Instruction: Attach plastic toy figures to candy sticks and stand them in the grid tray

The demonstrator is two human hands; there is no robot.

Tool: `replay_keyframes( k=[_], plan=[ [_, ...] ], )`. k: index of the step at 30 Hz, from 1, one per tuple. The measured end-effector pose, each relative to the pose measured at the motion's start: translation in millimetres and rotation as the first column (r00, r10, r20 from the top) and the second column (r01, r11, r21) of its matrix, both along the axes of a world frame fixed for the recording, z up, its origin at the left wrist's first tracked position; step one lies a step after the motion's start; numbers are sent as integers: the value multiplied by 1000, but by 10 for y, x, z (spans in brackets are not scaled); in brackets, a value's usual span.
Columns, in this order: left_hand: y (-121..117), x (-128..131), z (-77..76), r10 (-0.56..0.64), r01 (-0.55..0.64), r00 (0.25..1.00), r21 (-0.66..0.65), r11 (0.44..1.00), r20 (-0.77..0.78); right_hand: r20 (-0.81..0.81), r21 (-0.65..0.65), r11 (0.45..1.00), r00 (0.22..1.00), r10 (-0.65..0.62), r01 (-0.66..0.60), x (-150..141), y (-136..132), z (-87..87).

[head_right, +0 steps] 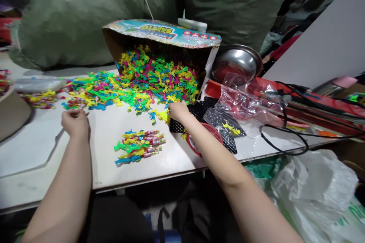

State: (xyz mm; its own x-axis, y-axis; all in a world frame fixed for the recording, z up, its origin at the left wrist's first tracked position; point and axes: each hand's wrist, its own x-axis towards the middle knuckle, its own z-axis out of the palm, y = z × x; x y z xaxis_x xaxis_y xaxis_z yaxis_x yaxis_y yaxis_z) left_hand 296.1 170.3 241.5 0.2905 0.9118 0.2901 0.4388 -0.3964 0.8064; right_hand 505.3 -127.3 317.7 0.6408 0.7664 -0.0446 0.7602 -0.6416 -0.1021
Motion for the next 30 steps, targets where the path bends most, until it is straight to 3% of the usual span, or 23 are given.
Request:
replay_keyframes(
  k=[3, 4, 7, 10, 12, 15, 18, 24, 30],
  plan=[
    [-66, 17, 138, 141, -148, 983, 53, 988, 116, 7, -15, 999, 999, -50, 50, 4, 120, -141],
    [-112, 36, 221, 131, -147, 974, 77, 986, 184, 3, -15, 997, 997, -71, 71, 10, 142, -174],
    [-390, 95, 540, -35, -22, 924, 145, 989, 381, -31, 10, 990, 990, -140, 141, 38, 180, -243],
    [-883, 125, 827, -244, 157, 874, 231, 960, 420, -110, 64, 974, 972, -209, 217, 67, 191, -267],
    [-1244, 137, 937, -370, 288, 840, 252, 924, 396, -179, 104, 959, 953, -243, 264, 73, 182, -250],
    [-1646, 181, 994, -560, 502, 766, 251, 828, 315, -261, 181, 933, 930, -259, 311, 57, 138, -180],
    [-1810, 253, 1007, -636, 598, 721, 217, 771, 275, -303, 275, 899, 918, -255, 341, 39, 74, -99],
    [-1822, 318, 1061, -620, 599, 709, 176, 781, 337, -394, 427, 818, 894, -215, 385, 87, -35, -51],
    [-1752, 294, 1033, -584, 607, 705, 84, 790, 402, -512, 543, 742, 855, -78, 393, 8, -84, 38]
  ],
)
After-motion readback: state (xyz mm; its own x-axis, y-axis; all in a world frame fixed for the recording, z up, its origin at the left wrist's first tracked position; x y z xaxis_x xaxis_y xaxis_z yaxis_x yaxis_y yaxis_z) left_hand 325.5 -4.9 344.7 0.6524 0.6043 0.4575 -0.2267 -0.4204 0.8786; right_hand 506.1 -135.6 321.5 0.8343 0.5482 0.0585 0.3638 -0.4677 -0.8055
